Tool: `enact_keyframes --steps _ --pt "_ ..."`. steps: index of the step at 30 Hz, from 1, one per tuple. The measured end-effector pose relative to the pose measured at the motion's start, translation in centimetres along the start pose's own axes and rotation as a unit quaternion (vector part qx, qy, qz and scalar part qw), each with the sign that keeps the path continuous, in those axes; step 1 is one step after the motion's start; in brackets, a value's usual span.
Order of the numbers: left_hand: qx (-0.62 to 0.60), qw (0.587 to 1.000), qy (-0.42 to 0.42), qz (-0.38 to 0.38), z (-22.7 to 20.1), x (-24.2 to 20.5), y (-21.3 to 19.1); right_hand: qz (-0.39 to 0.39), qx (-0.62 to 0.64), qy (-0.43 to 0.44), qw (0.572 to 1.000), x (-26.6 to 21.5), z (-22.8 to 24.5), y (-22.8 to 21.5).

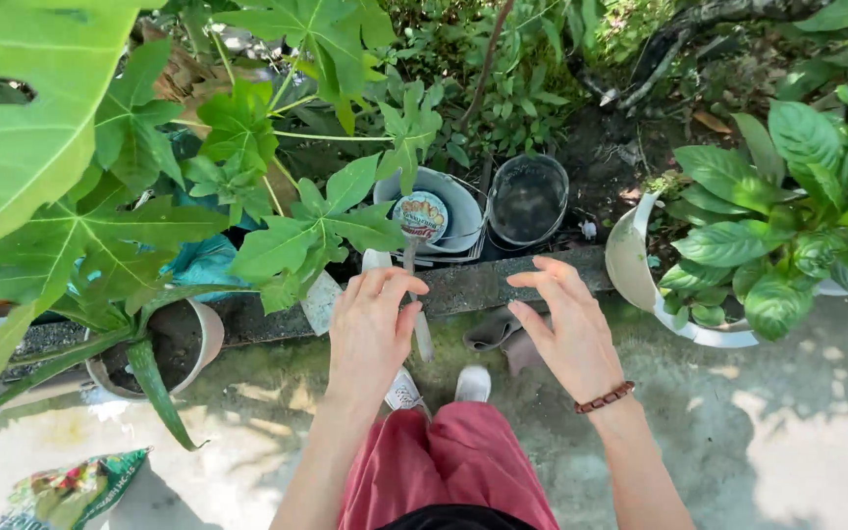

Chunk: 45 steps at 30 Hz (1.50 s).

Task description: Repairing a broom and a watering can by attaching or adjusting their handles.

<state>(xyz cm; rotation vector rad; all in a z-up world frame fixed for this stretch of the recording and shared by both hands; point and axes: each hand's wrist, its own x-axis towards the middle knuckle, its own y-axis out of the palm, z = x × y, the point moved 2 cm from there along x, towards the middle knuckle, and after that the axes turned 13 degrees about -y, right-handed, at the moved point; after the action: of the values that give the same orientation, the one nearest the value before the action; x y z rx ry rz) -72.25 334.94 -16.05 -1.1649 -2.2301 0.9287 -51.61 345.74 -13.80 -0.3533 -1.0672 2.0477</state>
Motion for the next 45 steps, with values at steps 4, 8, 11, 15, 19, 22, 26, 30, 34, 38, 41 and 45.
enact_keyframes --steps 4,8,11,15,19,22,26,30,34,38,41,45 --pt "0.025 0.996 -0.078 0.042 2.5 1.5 4.1 0.041 0.020 0.029 0.999 2.2 -4.2 2.9" --pt "0.042 0.979 -0.172 0.100 8.0 1.0 11.0 0.061 0.073 0.022 0.995 3.1 -10.5 8.4" --pt "0.049 0.963 -0.232 0.129 11.5 -0.4 16.6 0.104 0.045 0.008 0.994 2.8 -14.5 13.5" --pt "0.060 0.934 -0.309 0.170 16.6 -2.5 23.3 0.185 0.067 0.038 0.980 0.5 -18.5 21.1" --pt "0.058 0.936 -0.319 0.136 20.6 -4.3 26.7 0.254 0.086 0.072 0.961 -2.6 -20.9 28.9" --pt "0.059 0.938 -0.325 0.105 21.8 -4.7 27.4 0.280 0.096 0.139 0.945 -5.3 -22.9 34.7" --pt "0.079 0.936 -0.333 0.078 24.1 -5.2 28.7 0.308 0.121 0.289 0.898 -7.7 -24.6 41.2" --pt "0.057 0.927 -0.359 0.096 25.1 -5.8 29.3 0.352 0.095 0.327 0.872 -9.1 -24.8 44.5" --pt "0.098 0.951 -0.293 0.011 25.7 -6.5 29.3 0.289 0.155 0.312 0.892 -10.4 -26.5 47.4" --pt "0.145 0.923 -0.351 0.055 28.0 -7.8 31.0 0.256 0.236 0.341 0.873 -10.4 -26.7 47.5" --pt "0.191 0.917 -0.339 0.087 25.3 -6.4 29.0 0.257 0.267 0.322 0.871 -10.2 -26.2 46.7" --pt "0.197 0.908 -0.359 0.087 24.2 -6.0 29.0 0.290 0.195 0.375 0.859 -10.0 -26.1 45.0"
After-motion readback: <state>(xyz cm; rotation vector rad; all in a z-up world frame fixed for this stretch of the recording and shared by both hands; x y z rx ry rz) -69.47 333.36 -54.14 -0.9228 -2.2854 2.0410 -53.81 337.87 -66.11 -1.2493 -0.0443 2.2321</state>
